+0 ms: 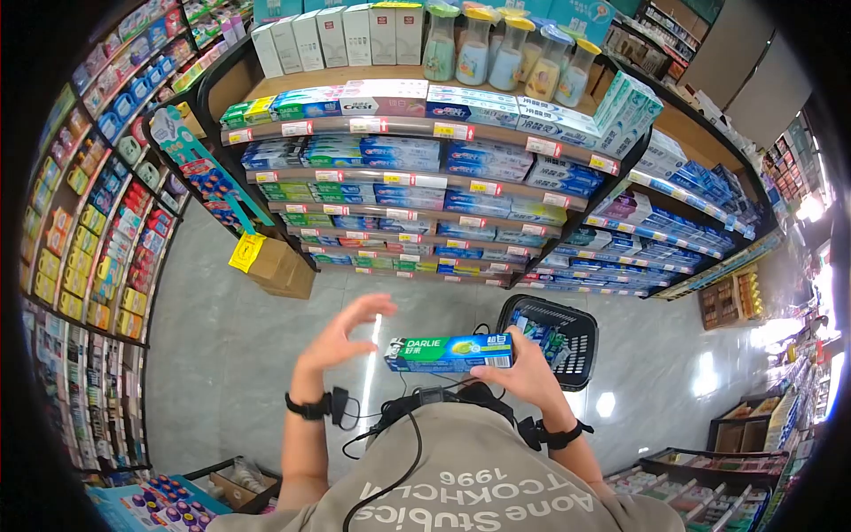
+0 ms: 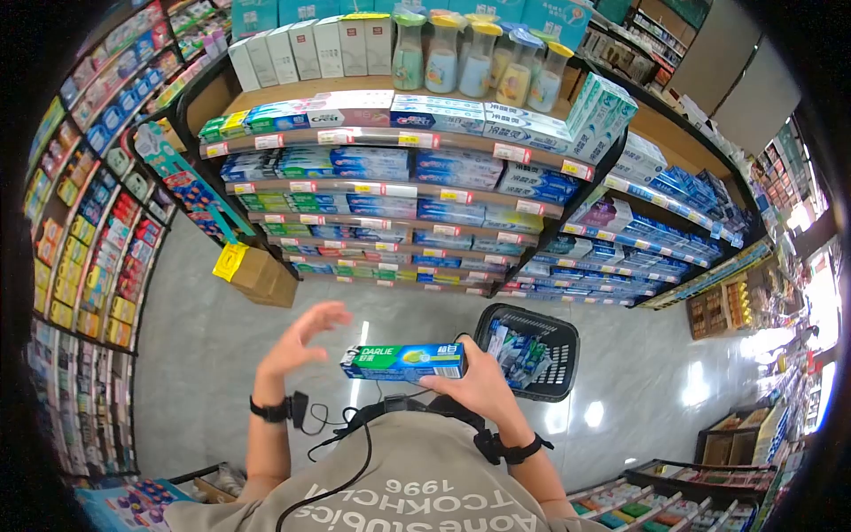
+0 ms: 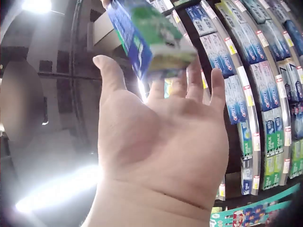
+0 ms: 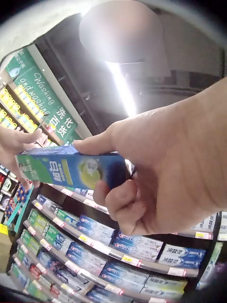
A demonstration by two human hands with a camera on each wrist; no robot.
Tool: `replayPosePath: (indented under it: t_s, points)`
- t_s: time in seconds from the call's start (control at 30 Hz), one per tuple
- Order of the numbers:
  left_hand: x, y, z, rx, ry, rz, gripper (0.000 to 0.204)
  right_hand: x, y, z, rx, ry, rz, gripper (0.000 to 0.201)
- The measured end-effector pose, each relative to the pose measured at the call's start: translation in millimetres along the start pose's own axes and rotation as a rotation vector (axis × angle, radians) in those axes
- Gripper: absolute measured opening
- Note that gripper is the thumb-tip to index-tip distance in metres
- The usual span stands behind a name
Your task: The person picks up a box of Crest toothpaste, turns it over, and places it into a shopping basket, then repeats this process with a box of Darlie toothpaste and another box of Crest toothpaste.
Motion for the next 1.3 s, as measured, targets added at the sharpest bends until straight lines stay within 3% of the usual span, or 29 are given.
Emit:
replayPosePath:
  t_s: [0.07,0.2,0.3,0.4,0.47,0.57,0.67,0.83,1.17,1.27,1.3]
  points:
    - [25,-30,-31,-0.068,-0.128,0.055,0.071,1,-2,-5,0.007,0.068,0.093,0.062]
    - [79,-86,-119,-0.223,-0.136,-0.159,0.053,-8,-3,-15,-0.069,0.038,0.247,0.069]
    - [84,-104,-174,-0.404,-0.298,-0.195,0.056,-29,-3,-21,-0.143,0.006,0.302,0.071]
    - [152,-157,-247,-0.511,-0.139,-0.391,0.06,-35,-13,-25,-0.127,0.094,0.312,0.073]
    - [142,-165,-280,-0.629,0.048,-0.545,0.063,-42,-22,-28,-0.083,0.156,0.32,0.074]
    - [111,-163,-315,-0.679,0.101,-0.894,0.071,-60,-31,-32,-0.116,0.123,0.306,0.071]
    - [83,-149,-332,-0.659,0.123,-1.188,0.08,-74,-40,-41,-0.123,0.118,0.325,0.069]
    - [122,-177,-368,-0.573,0.116,-1.34,0.092,-94,-51,-62,-0.149,0.178,0.379,0.079]
    - [115,-180,-398,-0.392,-0.164,-1.526,0.075,-121,-60,-93,-0.13,0.246,0.413,0.08]
    - [116,-183,-403,-0.335,-0.064,-1.593,0.07,-122,-59,-91,-0.158,0.192,0.425,0.074]
    - [114,-181,-404,-0.32,-0.103,-1.611,0.069,-123,-58,-90,-0.153,0.197,0.414,0.073]
Point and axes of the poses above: each hand's wrist, its own z-axis away from the middle knuckle, its own y-axis out of the palm, x = y × z, the point moved 3 cm from there along -z, towards the middle knuckle, and after that the axes turned 11 degrees about -x, right-handed, at the moved point
